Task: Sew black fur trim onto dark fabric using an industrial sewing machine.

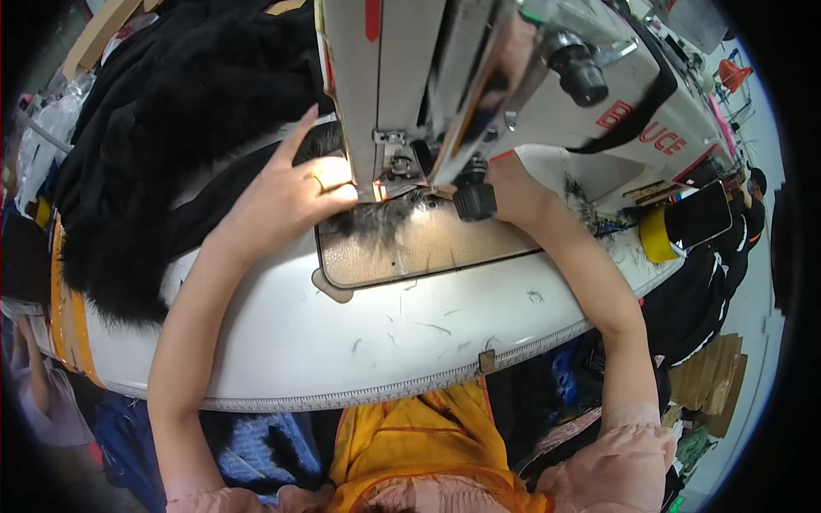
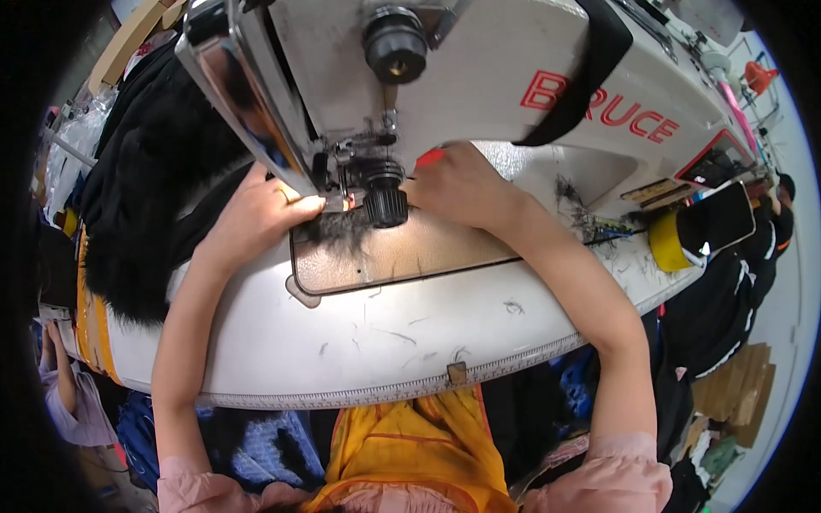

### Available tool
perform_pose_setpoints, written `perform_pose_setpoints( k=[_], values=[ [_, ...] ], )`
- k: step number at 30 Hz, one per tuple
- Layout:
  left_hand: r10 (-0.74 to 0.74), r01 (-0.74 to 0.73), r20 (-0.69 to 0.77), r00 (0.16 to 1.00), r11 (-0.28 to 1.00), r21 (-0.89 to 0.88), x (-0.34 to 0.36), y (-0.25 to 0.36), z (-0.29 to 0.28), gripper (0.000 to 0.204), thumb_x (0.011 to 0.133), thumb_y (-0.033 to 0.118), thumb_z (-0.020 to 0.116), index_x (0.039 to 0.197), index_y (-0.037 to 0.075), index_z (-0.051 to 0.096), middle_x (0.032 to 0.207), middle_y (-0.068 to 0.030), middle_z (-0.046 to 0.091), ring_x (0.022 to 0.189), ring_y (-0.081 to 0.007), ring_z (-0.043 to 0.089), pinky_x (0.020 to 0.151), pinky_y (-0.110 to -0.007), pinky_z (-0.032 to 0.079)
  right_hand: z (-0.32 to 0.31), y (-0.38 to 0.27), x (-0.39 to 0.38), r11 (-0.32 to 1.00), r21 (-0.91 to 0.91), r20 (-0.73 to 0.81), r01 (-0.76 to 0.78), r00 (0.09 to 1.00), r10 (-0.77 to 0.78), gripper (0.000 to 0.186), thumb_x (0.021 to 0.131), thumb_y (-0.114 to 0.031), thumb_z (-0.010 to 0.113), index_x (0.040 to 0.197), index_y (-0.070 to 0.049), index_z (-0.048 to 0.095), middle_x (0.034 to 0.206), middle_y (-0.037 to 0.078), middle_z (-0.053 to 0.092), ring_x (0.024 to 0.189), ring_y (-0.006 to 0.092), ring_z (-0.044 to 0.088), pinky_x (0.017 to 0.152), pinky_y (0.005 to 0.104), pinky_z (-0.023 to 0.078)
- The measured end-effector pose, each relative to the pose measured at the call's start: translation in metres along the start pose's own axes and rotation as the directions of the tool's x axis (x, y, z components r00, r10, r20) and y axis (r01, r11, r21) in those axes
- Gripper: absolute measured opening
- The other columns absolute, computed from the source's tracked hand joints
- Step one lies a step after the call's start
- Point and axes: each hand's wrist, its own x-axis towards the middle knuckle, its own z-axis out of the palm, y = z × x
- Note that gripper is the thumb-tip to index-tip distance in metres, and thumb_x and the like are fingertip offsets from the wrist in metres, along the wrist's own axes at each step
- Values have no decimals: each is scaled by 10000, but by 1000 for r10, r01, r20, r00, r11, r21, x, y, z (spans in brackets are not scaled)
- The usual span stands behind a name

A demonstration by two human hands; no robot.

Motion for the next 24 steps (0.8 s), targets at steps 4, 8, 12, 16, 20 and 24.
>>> perform_pose_setpoints(
  k=[4,8,12,16,20,24],
  values=[
    [-190,221,209,959,965,-138,1,13,-22,256,659,36,663,891,131,610,896,22,616,965,-137,584,1126,-560,103,-9,-24,11,970,242,45,23,998,-35,151,698,-144,670,847,-142,645,788,25,630,716,187,624,612,305,491],
    [-39,39,6,999,998,55,-1,35,-3,179,674,68,630,846,104,597,879,37,582,902,-108,582,1093,-542,260,-14,-38,21,935,354,43,-31,999,16,137,772,-147,704,883,-75,669,780,38,653,721,174,631,670,269,501],
    [44,-30,-115,992,992,122,-13,14,2,75,726,98,583,798,111,567,840,43,621,885,-88,601,1097,-489,301,-24,-26,8,962,247,192,-114,979,67,179,796,-200,691,892,-50,675,762,61,656,714,157,634,672,273,492],
    [67,-56,-62,996,986,157,-11,16,-6,61,736,103,572,784,110,535,923,46,627,884,-85,600,1106,-496,283,-28,-33,16,937,294,261,-187,959,109,234,796,-246,699,903,-38,680,772,81,658,732,174,635,674,281,488],
    [113,-97,-97,989,983,154,-18,21,-5,183,687,97,628,853,126,556,801,54,544,830,-84,569,1053,-444,348,-32,-47,12,990,111,295,-91,954,54,361,751,-265,710,1069,-110,634,870,27,626,781,173,606,662,303,478],
    [-11,11,16,1000,1000,19,-6,19,-11,272,651,77,670,902,104,569,857,40,563,830,-130,564,1018,-418,326,-31,-42,9,992,-122,403,39,915,14,523,739,-342,675,1224,-209,533,942,-9,585,860,153,579,680,335,466]
  ],
)
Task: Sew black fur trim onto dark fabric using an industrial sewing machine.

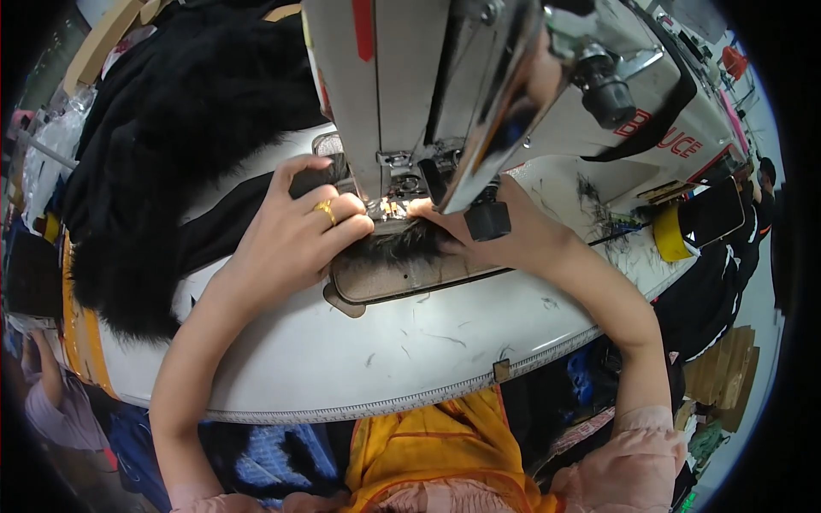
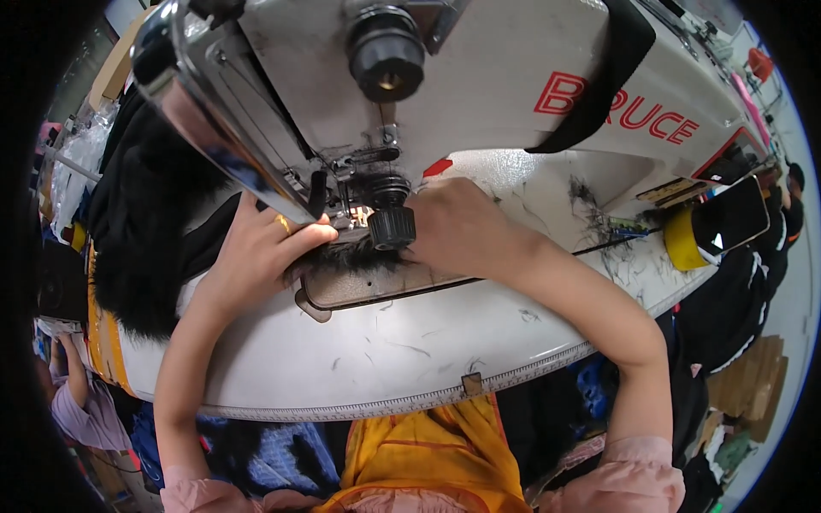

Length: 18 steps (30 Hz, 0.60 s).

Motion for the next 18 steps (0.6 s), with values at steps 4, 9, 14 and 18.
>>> perform_pose_setpoints(
  k=[4,9,14,18],
  values=[
    [-112,273,298,948,765,-583,13,2,-6,293,608,28,669,882,99,595,828,-14,600,832,-212,571,1014,-429,309,6,20,7,897,439,-71,50,997,-22,350,676,-287,694,929,-87,560,829,69,580,747,229,598,633,357,479],
    [-272,481,420,866,682,-551,17,3,-7,300,600,5,676,871,111,606,801,-10,612,849,-201,582,1021,-433,304,-3,21,13,887,447,-80,114,993,-87,296,691,-222,680,908,-49,579,853,87,566,728,257,612,610,351,495],
    [-35,37,17,999,991,-129,5,23,-1,85,696,67,616,749,102,560,852,18,625,954,-123,587,1086,-482,258,14,19,7,898,374,-257,231,956,-139,238,735,-179,653,964,-129,611,862,28,590,712,183,605,611,299,488],
    [140,-141,-73,988,990,-14,-4,22,9,62,710,110,585,745,125,536,903,32,628,917,-114,605,985,-372,425,13,12,3,938,95,-397,332,877,-270,192,775,-142,658,967,-150,653,808,-1,612,704,148,601,597,268,478]
  ],
)
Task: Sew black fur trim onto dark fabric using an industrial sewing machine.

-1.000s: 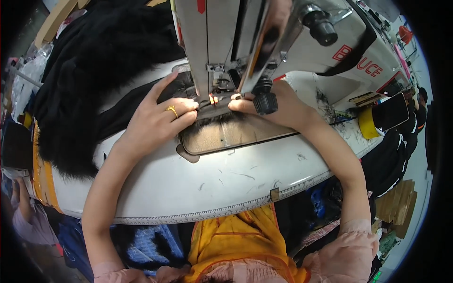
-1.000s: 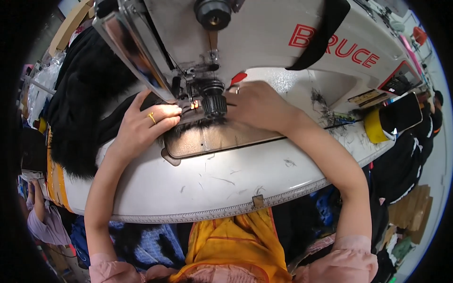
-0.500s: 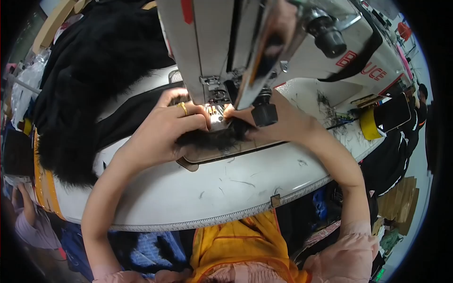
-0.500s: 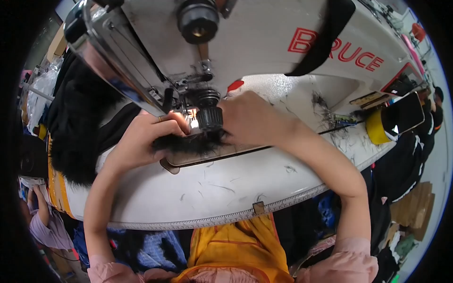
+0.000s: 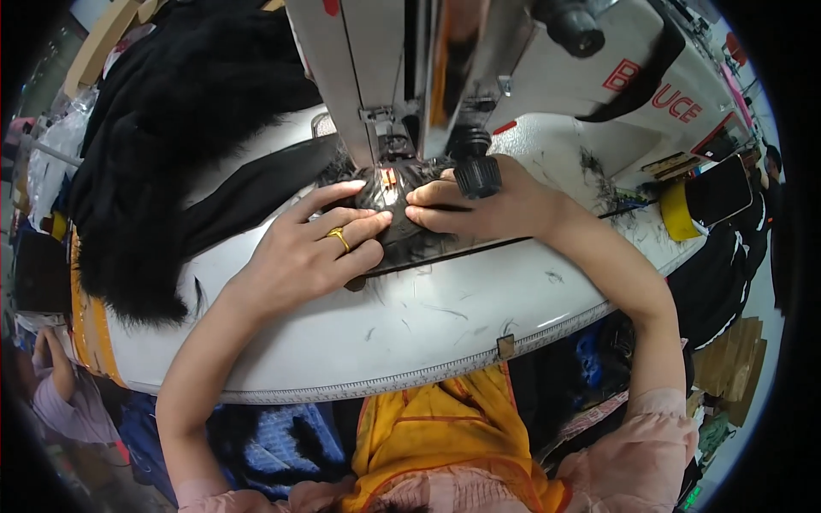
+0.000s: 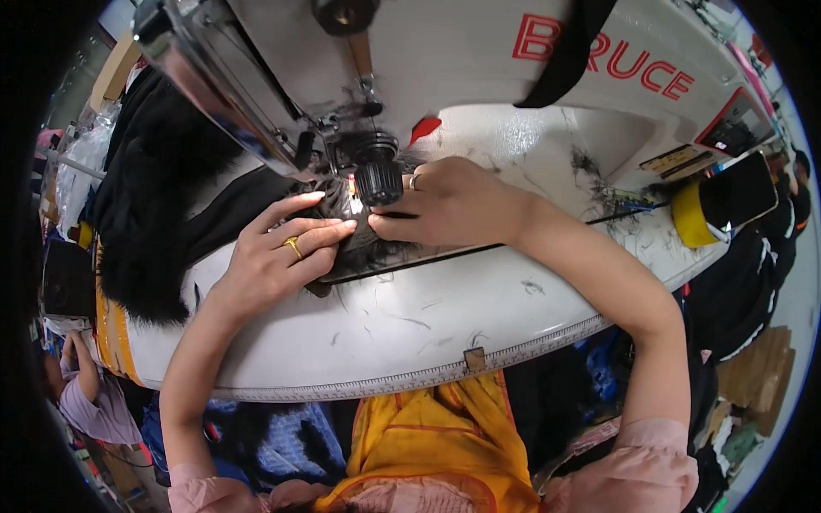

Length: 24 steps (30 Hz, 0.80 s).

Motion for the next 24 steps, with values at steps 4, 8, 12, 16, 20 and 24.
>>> perform_pose_setpoints(
  k=[4,8,12,16,20,24],
  values=[
    [-47,55,-69,997,991,120,-1,-29,9,87,703,127,587,789,137,591,929,16,645,862,-116,609,914,-300,464,25,11,5,973,67,-129,-220,965,227,137,621,-210,615,607,-130,505,592,-7,504,556,166,542,510,315,418],
    [-76,80,-66,995,995,57,-1,-32,11,260,709,140,566,949,135,665,982,32,660,875,-122,603,895,-293,465,35,8,-4,969,65,-143,-237,959,244,153,614,-210,616,565,-152,483,574,-9,496,556,167,541,518,319,411],
    [-61,60,-56,997,998,-21,-3,-32,6,243,707,125,574,930,110,669,1022,22,657,895,-131,606,828,-274,470,43,8,-11,955,89,-71,-285,954,291,155,612,-217,625,569,-155,490,562,-14,493,541,168,535,506,321,416],
    [-36,38,-98,994,999,11,-2,-31,12,258,704,118,578,946,104,668,1016,10,656,912,-135,605,740,-257,466,38,9,-15,799,222,403,-559,799,447,293,862,-213,612,1093,-34,607,1005,91,648,920,187,626,825,286,502],
    [-89,91,-59,994,996,27,-4,-31,13,288,710,114,571,983,102,665,984,1,651,917,-125,597,733,-259,459,52,6,-14,977,-81,-108,-198,976,189,124,598,-213,651,616,-170,536,546,-33,481,545,137,545,465,305,411],
    [-103,103,-43,994,995,3,-5,-31,9,283,712,119,569,978,103,666,995,-5,653,914,-131,602,754,-264,456,26,0,2,867,-16,594,-498,693,409,389,926,-229,470,1315,-235,468,1344,48,442,1156,149,492,965,288,398]
  ],
)
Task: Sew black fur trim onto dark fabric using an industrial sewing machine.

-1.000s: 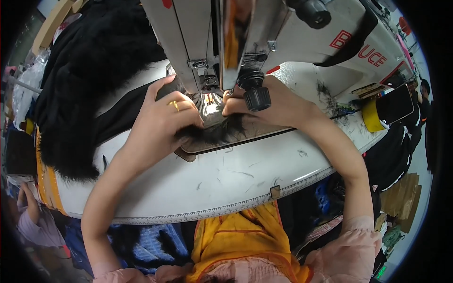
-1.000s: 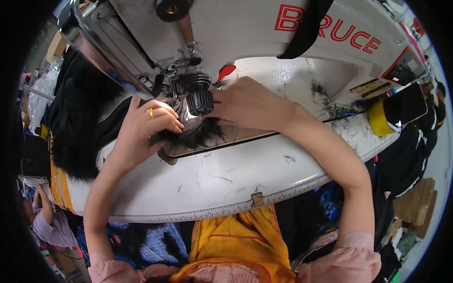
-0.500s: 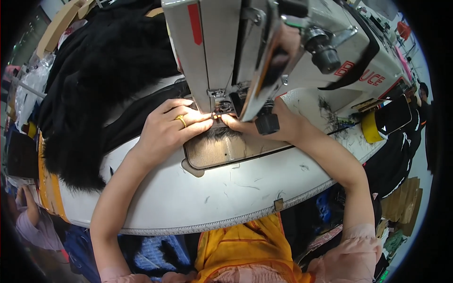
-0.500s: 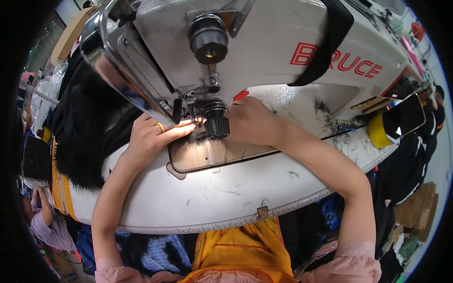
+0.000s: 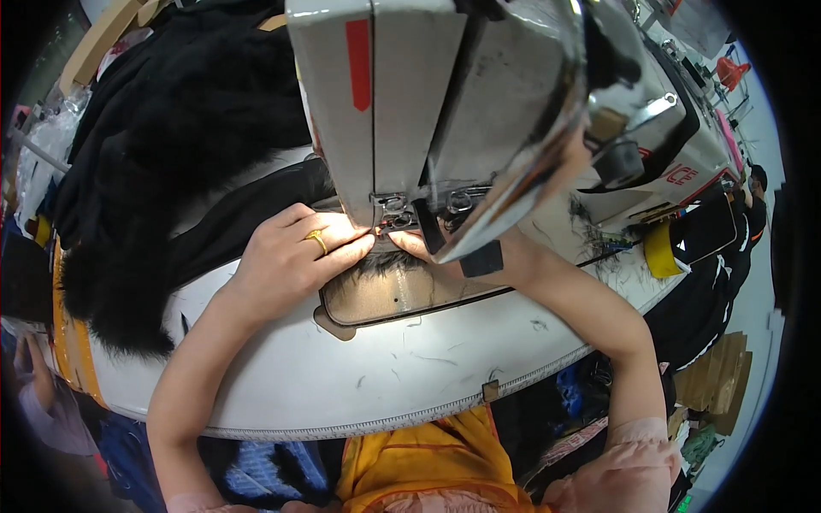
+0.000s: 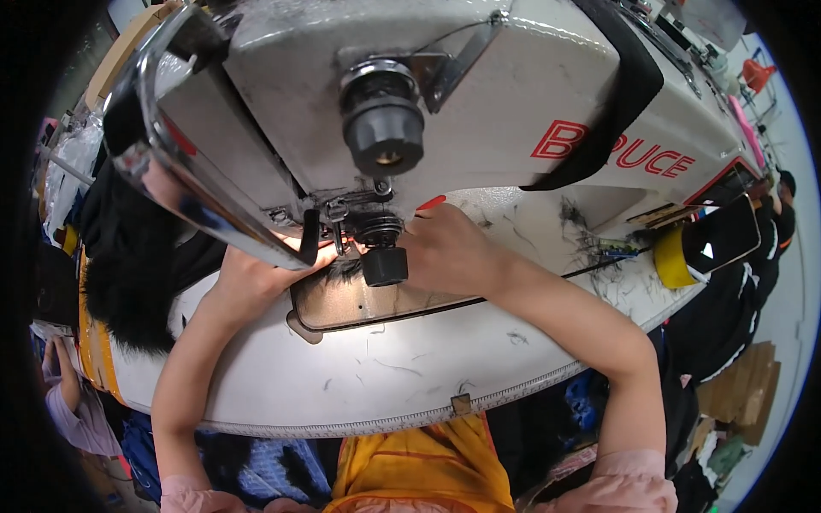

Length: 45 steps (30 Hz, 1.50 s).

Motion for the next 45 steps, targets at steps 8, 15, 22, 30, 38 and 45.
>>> perform_pose_setpoints(
  k=[8,15,22,30,38,45],
  values=[
    [20,-20,-21,1000,1000,5,6,-2,-1,249,721,112,566,946,100,671,985,-9,664,905,-133,615,799,-270,456,11,13,-4,983,-63,-411,170,894,-181,248,821,-204,666,1056,-124,665,969,67,646,839,155,613,761,295,487],
    [17,-15,18,1000,996,-91,2,-9,1,217,715,99,567,909,83,663,948,-8,655,902,-163,603,830,-284,457,-21,29,-14,907,-403,-524,123,782,-338,73,679,-186,603,616,-148,595,606,-7,583,639,179,621,543,327,479],
    [-90,93,176,980,996,-10,16,14,-18,136,710,70,587,841,94,611,891,18,625,882,-144,593,1075,-499,284,-25,-23,-14,969,-162,-450,187,860,-241,245,699,-195,644,925,-161,554,977,-33,571,841,147,606,663,280,491],
    [118,-115,-11,993,978,174,6,3,1,162,655,87,613,816,101,604,832,31,568,829,-108,580,946,-350,453,-19,-8,-16,975,-62,-646,212,736,-202,176,767,-206,717,834,-45,692,765,64,677,705,140,651,652,262,508],
    [98,-93,-18,995,976,199,4,-7,-5,122,685,91,612,802,125,606,830,40,609,864,-109,597,949,-339,455,7,0,0,964,-45,-711,261,670,-215,159,666,-180,681,627,-99,549,615,1,516,581,127,534,559,276,438],
    [73,-64,-46,996,982,180,3,-5,-3,104,683,88,620,781,116,604,829,29,609,873,-119,591,951,-351,451,2,0,-2,969,-147,-621,198,744,-246,132,580,-201,614,547,-170,490,650,-18,490,619,142,539,599,289,442]
  ],
)
